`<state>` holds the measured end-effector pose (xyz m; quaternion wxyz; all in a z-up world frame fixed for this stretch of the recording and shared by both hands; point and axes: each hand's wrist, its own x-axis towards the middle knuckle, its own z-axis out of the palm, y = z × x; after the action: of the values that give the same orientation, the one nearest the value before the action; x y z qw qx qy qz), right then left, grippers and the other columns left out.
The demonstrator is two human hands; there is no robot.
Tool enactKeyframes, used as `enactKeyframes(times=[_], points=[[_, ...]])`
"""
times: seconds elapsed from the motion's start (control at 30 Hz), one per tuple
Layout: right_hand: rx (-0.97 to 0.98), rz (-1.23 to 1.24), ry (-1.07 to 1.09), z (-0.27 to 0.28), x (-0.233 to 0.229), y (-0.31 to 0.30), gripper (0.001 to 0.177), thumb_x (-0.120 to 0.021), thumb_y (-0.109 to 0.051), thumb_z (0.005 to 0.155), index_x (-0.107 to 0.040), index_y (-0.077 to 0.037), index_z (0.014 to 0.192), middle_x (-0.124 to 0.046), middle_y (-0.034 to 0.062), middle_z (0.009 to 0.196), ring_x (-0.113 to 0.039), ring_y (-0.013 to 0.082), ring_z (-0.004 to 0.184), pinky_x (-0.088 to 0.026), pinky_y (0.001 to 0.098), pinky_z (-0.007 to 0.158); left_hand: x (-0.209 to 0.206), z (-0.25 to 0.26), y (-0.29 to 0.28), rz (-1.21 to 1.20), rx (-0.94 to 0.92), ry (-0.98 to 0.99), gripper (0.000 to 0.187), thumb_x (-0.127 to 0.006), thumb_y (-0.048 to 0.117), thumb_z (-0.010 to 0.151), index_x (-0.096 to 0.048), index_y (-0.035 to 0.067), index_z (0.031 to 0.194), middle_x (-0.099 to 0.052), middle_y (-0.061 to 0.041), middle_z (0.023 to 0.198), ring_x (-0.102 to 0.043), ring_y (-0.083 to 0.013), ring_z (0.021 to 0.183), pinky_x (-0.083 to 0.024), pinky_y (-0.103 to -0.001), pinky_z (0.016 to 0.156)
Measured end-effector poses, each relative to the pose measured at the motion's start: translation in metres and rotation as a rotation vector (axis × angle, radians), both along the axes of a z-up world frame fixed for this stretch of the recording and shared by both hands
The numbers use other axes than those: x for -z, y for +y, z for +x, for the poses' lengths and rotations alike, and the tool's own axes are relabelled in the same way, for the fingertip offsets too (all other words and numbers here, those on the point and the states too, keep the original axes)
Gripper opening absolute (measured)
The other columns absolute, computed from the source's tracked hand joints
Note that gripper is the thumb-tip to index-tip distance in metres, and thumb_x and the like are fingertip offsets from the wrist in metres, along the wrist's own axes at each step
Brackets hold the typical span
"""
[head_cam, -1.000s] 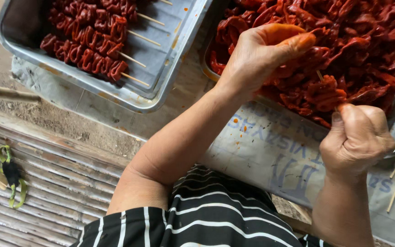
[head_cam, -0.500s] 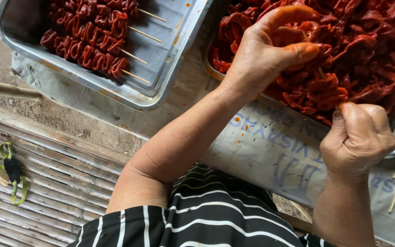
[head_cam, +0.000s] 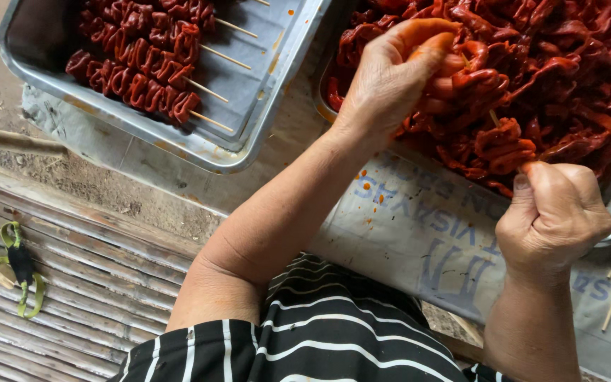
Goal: The person skewers marinated animal intestines by hand, picking pieces from a large tray and sliding them onto wooden sticks until they are full, then placing the finished skewers into a separate metal tray.
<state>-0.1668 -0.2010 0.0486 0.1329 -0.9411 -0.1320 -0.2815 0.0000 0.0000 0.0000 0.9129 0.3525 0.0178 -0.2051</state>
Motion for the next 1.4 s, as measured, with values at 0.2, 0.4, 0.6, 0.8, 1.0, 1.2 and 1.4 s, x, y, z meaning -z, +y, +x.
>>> enactKeyframes(times=[0.2, 0.4, 0.6, 0.8, 1.0, 1.2, 1.4], points=[[-0.022, 0.066, 0.007, -0.002, 0.002, -0.001, 0.003, -0.071, 0.002, 0.109, -0.071, 0.004, 0.107, -0.064, 0.0134, 0.093, -0.064, 0.0231, 0.080, -0.050, 0.0301, 0.068, 0.002, 0.007, 0.012, 0.477, -0.180, -0.805, 0.045, -0.065, -0.015, 0.085, -0.070, 0.004, 0.125, -0.066, -0.008, 0.127, -0.062, -0.0172, 0.122, -0.054, -0.027, 0.107], [-0.024, 0.029, 0.001, -0.002, 0.000, -0.005, 0.007, -0.073, 0.000, 0.110, -0.071, 0.005, 0.105, -0.064, 0.0145, 0.092, -0.063, 0.0240, 0.077, -0.049, 0.0306, 0.066, 0.008, 0.010, 0.004, 0.284, -0.017, -0.652, 0.022, -0.077, -0.004, 0.098, -0.076, -0.001, 0.120, -0.080, -0.008, 0.111, -0.073, -0.0139, 0.106, -0.063, -0.028, 0.099], [-0.010, 0.011, 0.022, -0.003, 0.002, -0.003, 0.006, -0.072, 0.007, 0.102, -0.071, 0.003, 0.106, -0.065, 0.0132, 0.094, -0.066, 0.0220, 0.079, -0.050, 0.0295, 0.066, 0.016, 0.012, 0.007, 0.085, -0.091, -0.227, 0.021, -0.077, 0.002, 0.096, -0.073, -0.008, 0.114, -0.078, -0.019, 0.091, -0.067, -0.0193, 0.070, -0.054, -0.031, 0.059], [-0.010, -0.035, 0.015, 0.001, 0.000, -0.002, 0.009, -0.076, 0.010, 0.105, -0.071, 0.003, 0.102, -0.064, 0.0128, 0.090, -0.064, 0.0212, 0.074, -0.048, 0.0285, 0.060, 0.012, 0.003, -0.001, -0.148, -0.143, -0.178, 0.027, -0.079, 0.004, 0.095, -0.071, -0.008, 0.117, -0.077, -0.016, 0.101, -0.074, -0.0194, 0.087, -0.064, -0.033, 0.075], [-0.015, -0.012, 0.019, 0.001, 0.001, -0.002, 0.010, -0.077, 0.010, 0.105, -0.071, 0.003, 0.103, -0.064, 0.0134, 0.090, -0.064, 0.0218, 0.074, -0.049, 0.0289, 0.060, 0.010, -0.002, -0.001, -0.246, -0.106, -0.105, 0.026, -0.078, 0.003, 0.094, -0.070, -0.007, 0.117, -0.076, -0.017, 0.103, -0.076, -0.0247, 0.092, -0.066, -0.039, 0.082], [0.009, -0.051, 0.042, -0.002, 0.001, -0.003, 0.011, -0.075, 0.012, 0.103, -0.072, 0.002, 0.107, -0.064, 0.0129, 0.093, -0.065, 0.0219, 0.078, -0.051, 0.0292, 0.065, 0.012, -0.007, -0.006, -0.198, -0.176, -0.263, 0.020, -0.078, -0.002, 0.098, -0.070, -0.010, 0.115, -0.077, -0.019, 0.102, -0.076, -0.0246, 0.093, -0.066, -0.039, 0.091], [0.015, -0.069, 0.026, -0.003, -0.002, 0.007, 0.015, -0.073, 0.014, 0.096, -0.072, 0.002, 0.106, -0.063, 0.0127, 0.092, -0.066, 0.0227, 0.079, -0.052, 0.0298, 0.066, 0.012, -0.011, -0.011, -0.317, -0.131, -0.173, 0.024, -0.077, -0.006, 0.097, -0.067, -0.011, 0.118, -0.074, -0.020, 0.106, -0.075, -0.0272, 0.101, -0.065, -0.044, 0.093]])
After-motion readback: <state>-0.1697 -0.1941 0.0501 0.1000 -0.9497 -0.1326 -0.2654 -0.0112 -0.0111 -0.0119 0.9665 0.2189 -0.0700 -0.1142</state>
